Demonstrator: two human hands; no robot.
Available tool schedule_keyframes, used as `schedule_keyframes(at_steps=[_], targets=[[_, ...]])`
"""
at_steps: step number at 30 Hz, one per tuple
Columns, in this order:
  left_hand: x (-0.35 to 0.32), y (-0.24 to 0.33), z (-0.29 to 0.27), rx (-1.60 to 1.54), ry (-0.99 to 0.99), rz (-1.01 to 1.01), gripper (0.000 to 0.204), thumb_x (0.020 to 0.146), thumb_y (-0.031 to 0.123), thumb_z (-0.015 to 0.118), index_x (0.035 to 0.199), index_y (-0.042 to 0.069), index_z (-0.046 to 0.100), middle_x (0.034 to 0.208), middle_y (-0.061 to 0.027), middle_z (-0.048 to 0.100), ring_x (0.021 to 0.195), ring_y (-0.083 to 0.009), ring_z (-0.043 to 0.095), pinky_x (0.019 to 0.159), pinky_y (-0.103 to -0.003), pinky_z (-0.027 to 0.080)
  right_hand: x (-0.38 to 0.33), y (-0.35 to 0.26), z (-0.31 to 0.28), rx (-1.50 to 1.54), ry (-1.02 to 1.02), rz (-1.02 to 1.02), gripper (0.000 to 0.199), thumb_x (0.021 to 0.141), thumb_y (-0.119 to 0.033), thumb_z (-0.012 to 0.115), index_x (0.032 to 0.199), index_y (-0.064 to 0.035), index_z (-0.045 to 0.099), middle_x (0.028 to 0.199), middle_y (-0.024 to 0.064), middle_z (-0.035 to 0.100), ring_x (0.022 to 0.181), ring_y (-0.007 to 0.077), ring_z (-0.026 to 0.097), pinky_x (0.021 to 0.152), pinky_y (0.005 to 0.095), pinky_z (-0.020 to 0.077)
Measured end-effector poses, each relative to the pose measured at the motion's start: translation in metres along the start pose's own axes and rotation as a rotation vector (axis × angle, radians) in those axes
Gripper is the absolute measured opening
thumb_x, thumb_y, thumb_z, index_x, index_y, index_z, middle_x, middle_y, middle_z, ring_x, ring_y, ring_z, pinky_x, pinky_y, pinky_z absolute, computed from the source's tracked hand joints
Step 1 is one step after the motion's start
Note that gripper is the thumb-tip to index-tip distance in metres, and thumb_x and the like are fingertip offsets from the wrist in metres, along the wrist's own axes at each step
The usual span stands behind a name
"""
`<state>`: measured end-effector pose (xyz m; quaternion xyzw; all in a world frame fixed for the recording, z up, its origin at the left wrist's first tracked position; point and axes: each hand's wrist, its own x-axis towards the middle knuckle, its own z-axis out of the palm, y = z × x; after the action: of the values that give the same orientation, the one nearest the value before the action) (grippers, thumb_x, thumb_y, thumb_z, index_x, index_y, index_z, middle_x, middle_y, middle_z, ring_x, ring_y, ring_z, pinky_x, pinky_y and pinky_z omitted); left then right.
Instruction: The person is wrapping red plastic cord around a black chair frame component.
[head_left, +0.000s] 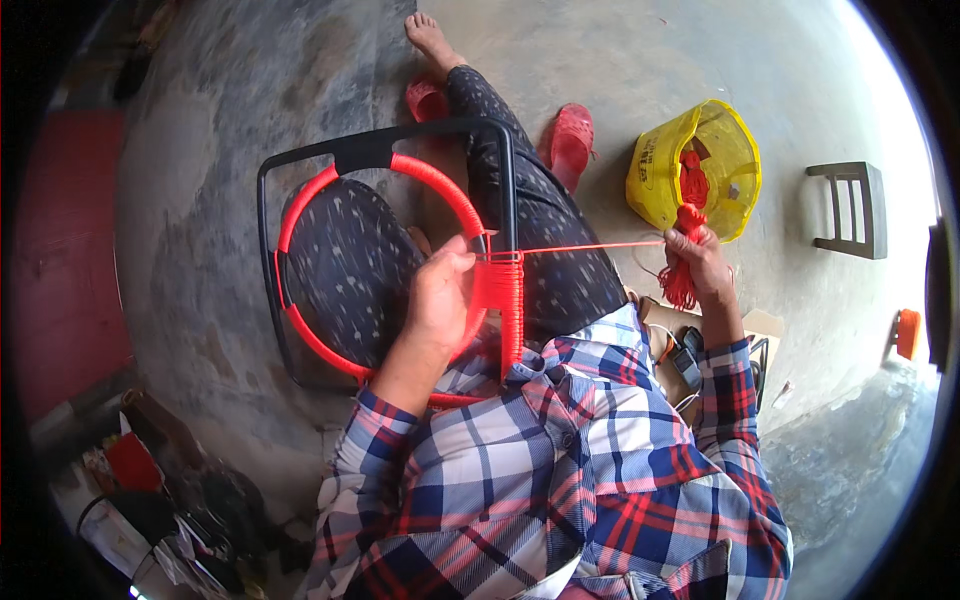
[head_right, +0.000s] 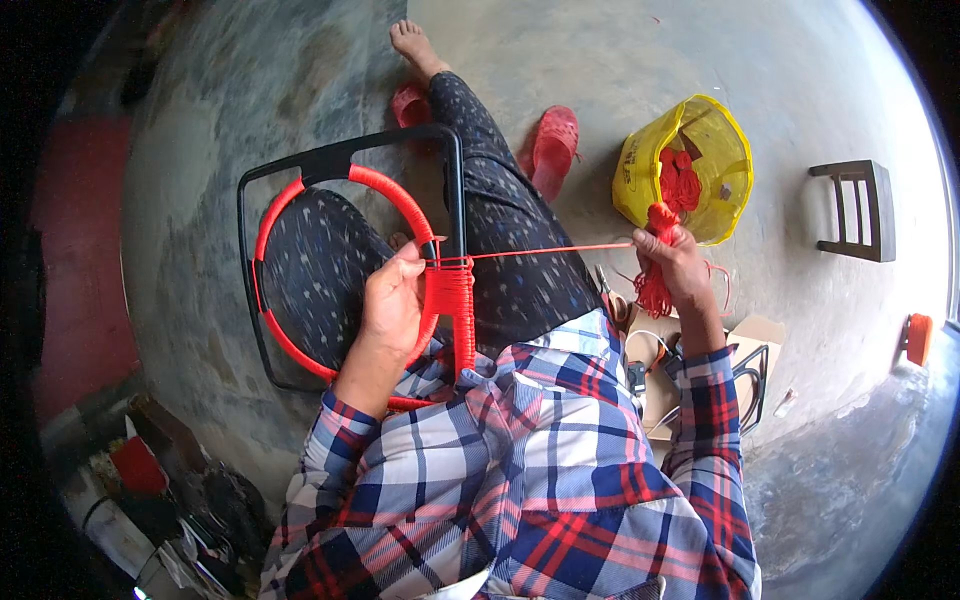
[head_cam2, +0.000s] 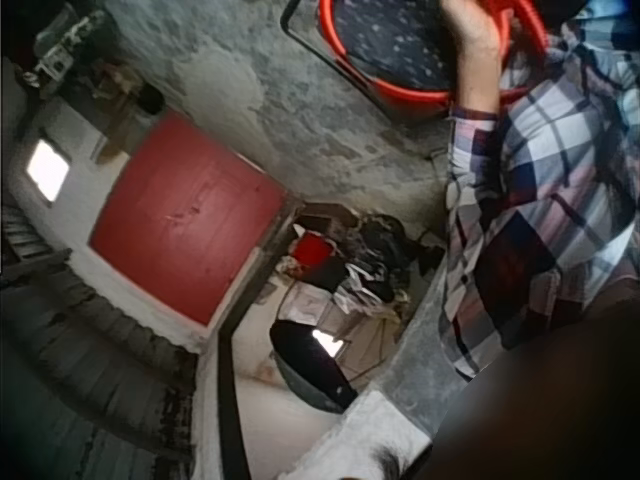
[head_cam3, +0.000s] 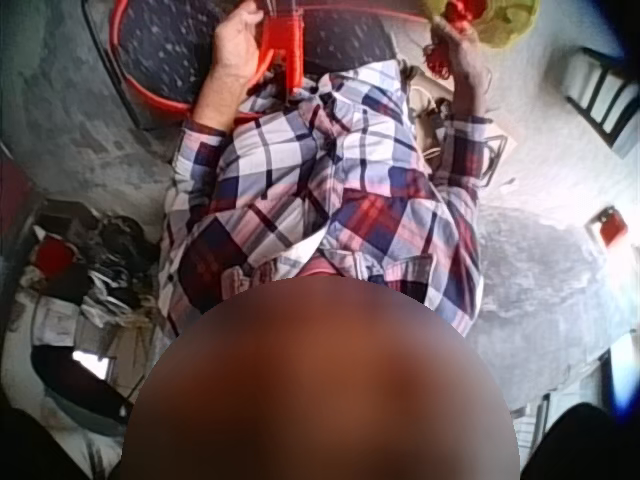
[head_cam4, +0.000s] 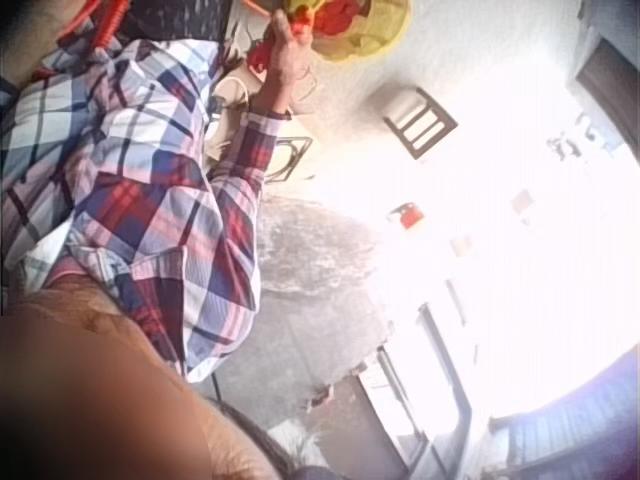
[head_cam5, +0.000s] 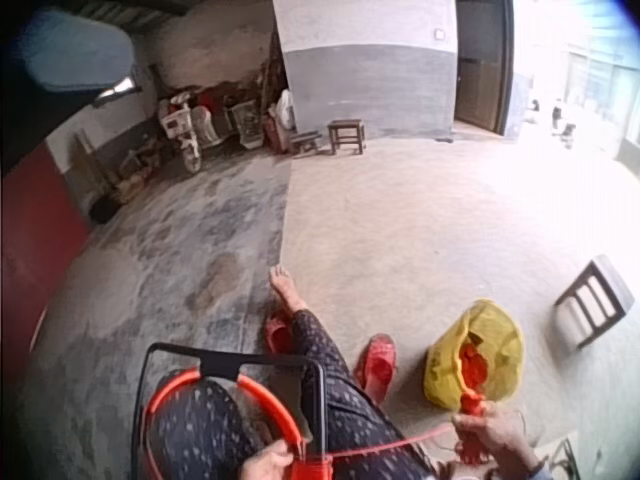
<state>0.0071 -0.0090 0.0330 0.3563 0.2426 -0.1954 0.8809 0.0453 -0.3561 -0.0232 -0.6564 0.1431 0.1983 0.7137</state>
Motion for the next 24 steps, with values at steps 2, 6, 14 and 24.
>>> schedule_keyframes(at_steps=[2,6,14,24], targets=[[0.000,0.004,-0.001,-0.021,-0.030,0.006,0.043,0.078,0.013,0.044,0.118,-0.003,0.051,0.109,-0.0279,0.061,0.099,-0.0383,0.063,0.089,-0.049,0.050,-0.009,0.004,0.008,-0.012,-0.001,0.009,0.022,0.087,-0.020,0.068,0.073,-0.0098,0.054,0.061,-0.0028,0.050,0.054,0.0081,0.046,0.051,0.0237,0.0358],[0.000,0.012,0.002,-0.028,-0.054,-0.026,0.042,0.075,0.010,0.045,0.116,-0.001,0.050,0.111,-0.0308,0.059,0.096,-0.0408,0.063,0.088,-0.054,0.050,-0.032,0.015,0.014,0.025,0.018,0.046,0.019,0.086,-0.015,0.068,0.075,-0.0091,0.054,0.064,-0.0023,0.051,0.056,0.0088,0.048,0.055,0.0235,0.0398],[-0.004,0.009,0.006,-0.126,-0.138,-0.030,0.047,0.072,0.008,0.046,0.118,0.003,0.050,0.102,-0.0174,0.063,0.090,-0.0401,0.065,0.085,-0.053,0.052,-0.010,0.064,0.020,-0.229,-0.054,0.093,0.013,0.086,-0.015,0.067,0.088,-0.0069,0.058,0.067,-0.0020,0.055,0.060,0.0094,0.052,0.058,0.0261,0.0453],[-0.002,-0.002,0.008,-0.045,0.089,0.336,0.033,0.088,0.018,0.046,0.116,0.001,0.051,0.107,-0.0112,0.059,0.097,-0.0211,0.057,0.089,-0.035,0.045,0.017,-0.081,0.153,-0.743,-0.368,-0.866,0.031,0.077,-0.011,0.065,0.107,-0.0083,0.058,0.093,0.0078,0.060,0.080,0.0270,0.061,0.070,0.0337,0.0496]])
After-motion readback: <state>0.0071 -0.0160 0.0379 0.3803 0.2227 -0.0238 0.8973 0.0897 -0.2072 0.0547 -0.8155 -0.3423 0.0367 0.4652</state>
